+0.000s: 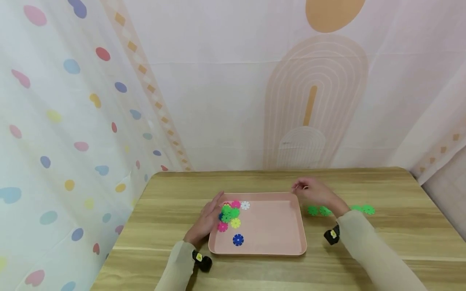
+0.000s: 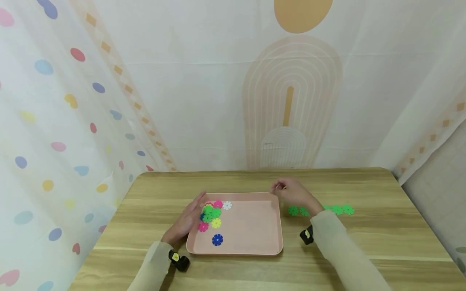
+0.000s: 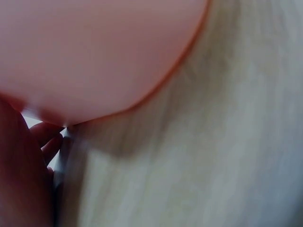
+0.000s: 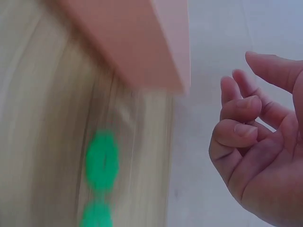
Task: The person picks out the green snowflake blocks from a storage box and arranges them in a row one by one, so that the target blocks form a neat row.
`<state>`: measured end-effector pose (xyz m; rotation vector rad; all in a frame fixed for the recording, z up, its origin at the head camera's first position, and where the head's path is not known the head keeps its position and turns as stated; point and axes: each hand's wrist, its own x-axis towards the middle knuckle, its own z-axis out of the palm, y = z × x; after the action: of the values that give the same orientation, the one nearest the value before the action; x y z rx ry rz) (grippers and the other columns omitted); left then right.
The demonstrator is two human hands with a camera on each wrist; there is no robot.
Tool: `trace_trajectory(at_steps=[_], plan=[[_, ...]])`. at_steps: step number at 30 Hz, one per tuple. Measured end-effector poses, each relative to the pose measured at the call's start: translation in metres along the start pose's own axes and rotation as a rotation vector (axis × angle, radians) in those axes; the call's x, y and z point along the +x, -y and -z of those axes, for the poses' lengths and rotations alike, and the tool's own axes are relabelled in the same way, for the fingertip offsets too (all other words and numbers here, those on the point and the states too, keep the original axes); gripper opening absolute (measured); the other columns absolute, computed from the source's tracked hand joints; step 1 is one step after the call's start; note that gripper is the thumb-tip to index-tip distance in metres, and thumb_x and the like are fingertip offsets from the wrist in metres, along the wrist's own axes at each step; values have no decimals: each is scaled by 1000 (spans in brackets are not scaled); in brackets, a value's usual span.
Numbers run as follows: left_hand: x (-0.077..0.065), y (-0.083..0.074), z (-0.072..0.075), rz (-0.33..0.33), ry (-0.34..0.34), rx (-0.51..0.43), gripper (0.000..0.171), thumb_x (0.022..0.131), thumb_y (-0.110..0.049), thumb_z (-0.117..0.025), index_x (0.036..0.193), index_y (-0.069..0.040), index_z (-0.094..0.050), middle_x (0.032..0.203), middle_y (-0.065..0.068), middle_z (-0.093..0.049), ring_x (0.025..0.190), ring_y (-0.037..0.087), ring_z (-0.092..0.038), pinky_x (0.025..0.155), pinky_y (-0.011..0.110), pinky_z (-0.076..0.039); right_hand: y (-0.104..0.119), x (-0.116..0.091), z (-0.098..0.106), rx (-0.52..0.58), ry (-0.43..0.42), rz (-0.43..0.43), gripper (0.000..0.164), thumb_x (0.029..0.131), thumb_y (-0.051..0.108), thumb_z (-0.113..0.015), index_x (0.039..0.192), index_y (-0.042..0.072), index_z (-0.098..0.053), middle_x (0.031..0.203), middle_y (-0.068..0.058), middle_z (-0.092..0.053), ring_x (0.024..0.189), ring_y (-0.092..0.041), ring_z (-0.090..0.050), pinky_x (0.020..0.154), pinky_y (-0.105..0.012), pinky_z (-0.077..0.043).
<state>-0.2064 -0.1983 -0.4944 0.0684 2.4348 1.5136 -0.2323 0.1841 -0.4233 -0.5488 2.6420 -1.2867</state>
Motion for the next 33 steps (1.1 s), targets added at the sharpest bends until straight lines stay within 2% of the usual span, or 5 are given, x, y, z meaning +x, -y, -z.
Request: trace_trajectory(at_steps=[8, 18, 24, 28, 33], plan=[[1, 3, -1, -20, -14, 13, 51, 106, -46, -32, 156, -44, -21, 165, 3, -13, 151, 35, -1, 114, 71, 0, 26, 28, -39, 53, 195, 32, 17, 93, 4, -56, 106, -1, -66, 96, -11, -69, 81, -20, -60, 68, -29, -49], [-1, 1, -1, -33, -7, 29, 52, 107, -46, -30, 157, -41, -20, 166, 3, -14, 151, 36, -2, 114, 71, -1, 41, 46, -77, 122, 322, -78, 14, 95, 12, -62, 107, 5, -65, 95, -11, -68, 80, -24, -60, 68, -32, -52], [0, 0, -1, -43, -19, 56, 53, 107, -45, -30, 158, -37, -20, 166, 4, -15, 151, 37, -1, 113, 72, 0, 50, 56, -101, 153, 346, -84, 12, 94, 11, -65, 105, 7, -65, 90, -4, -63, 75, -19, -55, 65, -28, -48], [1, 0, -1, -66, -25, 83, 53, 108, -44, -29, 159, -34, -20, 164, 8, -18, 150, 38, -5, 113, 72, -2, 57, 59, -114, 124, 327, -82, 13, 93, 13, -68, 105, 10, -65, 87, -3, -58, 73, -17, -52, 64, -27, -45], [1, 1, -1, -103, -32, 125, 52, 108, -42, -29, 159, -32, -22, 162, 12, -23, 148, 39, -13, 114, 71, -8, 63, 63, -127, 78, 310, -45, 16, 91, 10, -70, 107, 11, -66, 97, -3, -61, 83, -19, -53, 71, -29, -47]])
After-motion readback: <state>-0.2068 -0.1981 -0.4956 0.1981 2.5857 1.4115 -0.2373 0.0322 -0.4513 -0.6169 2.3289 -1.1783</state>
